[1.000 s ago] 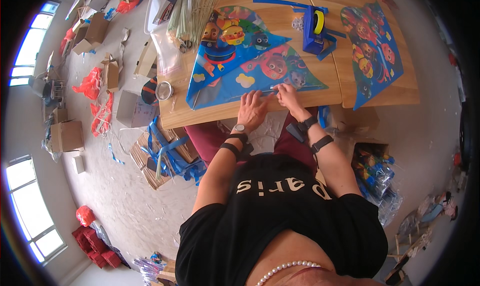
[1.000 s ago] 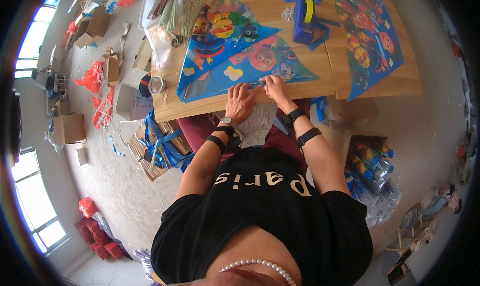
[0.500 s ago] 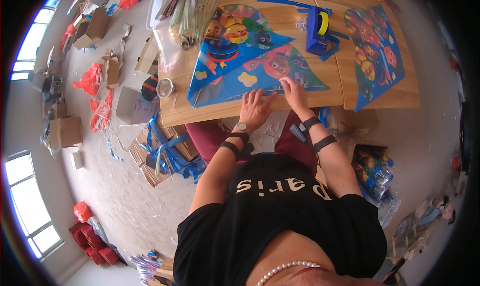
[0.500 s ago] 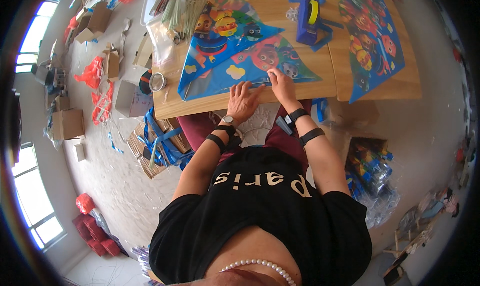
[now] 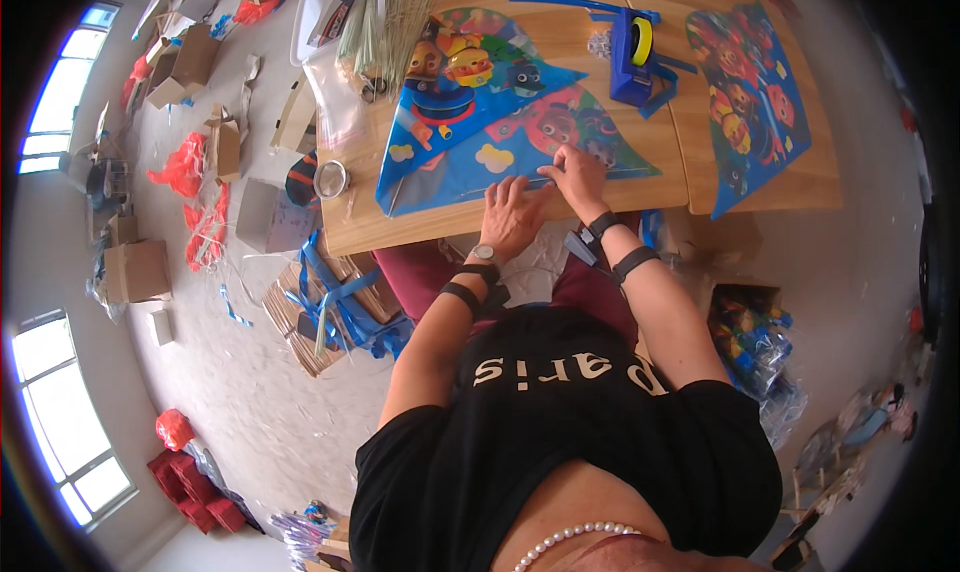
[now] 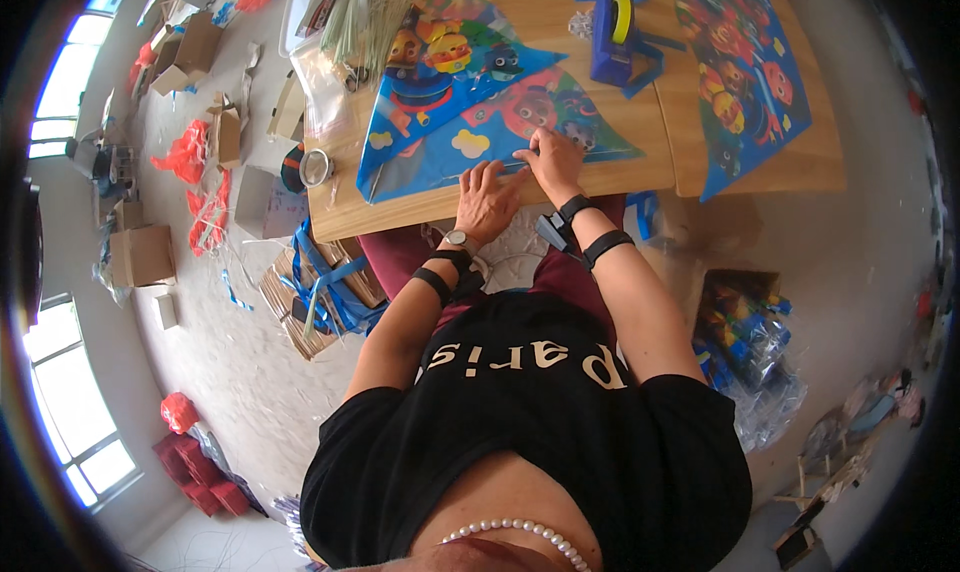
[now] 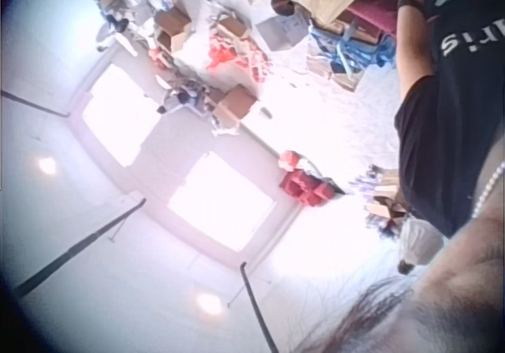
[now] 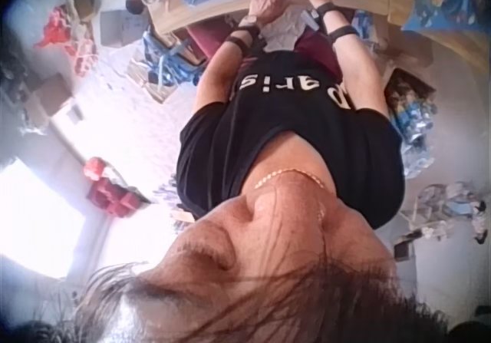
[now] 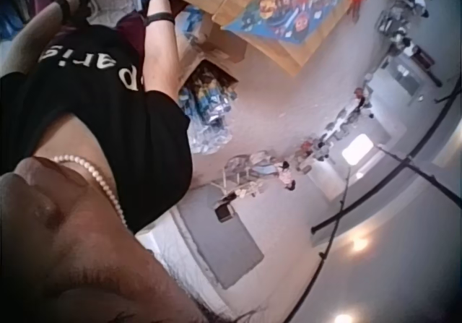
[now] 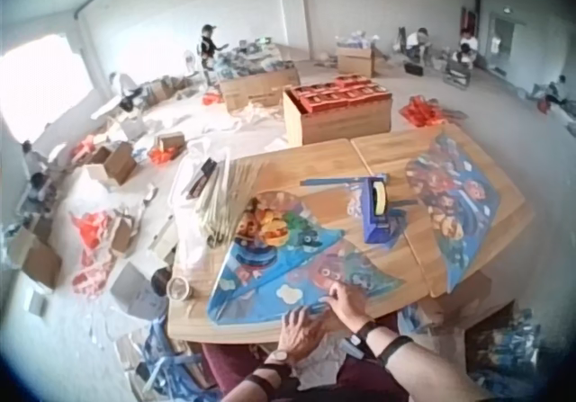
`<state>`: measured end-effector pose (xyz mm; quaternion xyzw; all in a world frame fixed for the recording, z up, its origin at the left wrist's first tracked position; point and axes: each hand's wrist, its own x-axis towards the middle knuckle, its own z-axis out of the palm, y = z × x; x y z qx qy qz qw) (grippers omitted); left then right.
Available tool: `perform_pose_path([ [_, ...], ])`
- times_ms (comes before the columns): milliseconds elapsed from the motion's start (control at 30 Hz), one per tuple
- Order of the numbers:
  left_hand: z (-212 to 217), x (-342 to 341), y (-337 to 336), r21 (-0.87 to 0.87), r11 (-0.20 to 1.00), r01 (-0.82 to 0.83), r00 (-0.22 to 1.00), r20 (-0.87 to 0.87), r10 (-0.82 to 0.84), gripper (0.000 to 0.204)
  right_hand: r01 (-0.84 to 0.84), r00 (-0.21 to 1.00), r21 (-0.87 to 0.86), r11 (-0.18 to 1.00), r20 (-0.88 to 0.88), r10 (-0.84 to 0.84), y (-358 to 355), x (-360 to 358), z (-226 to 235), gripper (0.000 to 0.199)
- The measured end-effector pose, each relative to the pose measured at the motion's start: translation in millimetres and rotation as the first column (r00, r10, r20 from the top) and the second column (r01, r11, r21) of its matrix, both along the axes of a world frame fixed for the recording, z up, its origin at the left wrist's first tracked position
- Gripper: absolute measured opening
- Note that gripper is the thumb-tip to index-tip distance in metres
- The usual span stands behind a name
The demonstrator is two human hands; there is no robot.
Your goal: The person is seen assembling kites using a tape dispenser.
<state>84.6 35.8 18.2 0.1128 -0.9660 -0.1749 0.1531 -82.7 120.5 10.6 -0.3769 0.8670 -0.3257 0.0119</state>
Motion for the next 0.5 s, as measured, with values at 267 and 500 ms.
perform_pose_path([
  [267, 3.2, -4.9, -16.1, 0.126, 0.992, 0.033, 0.999, -0.038, -0.028, 0.046, -0.142, 0.99, -0.104, 0.984, 0.009, 0.143, 18.7, -17.0, -15.7, 0.023],
  [500, 2.1, 1.5, -99.0, -0.261, 0.902, -0.343, 0.939, -0.091, 0.331, 0.043, -0.17, 0.962, 0.047, 0.984, -0.209, 0.176, 77.4, -18.9, 7.5, 0.042],
])
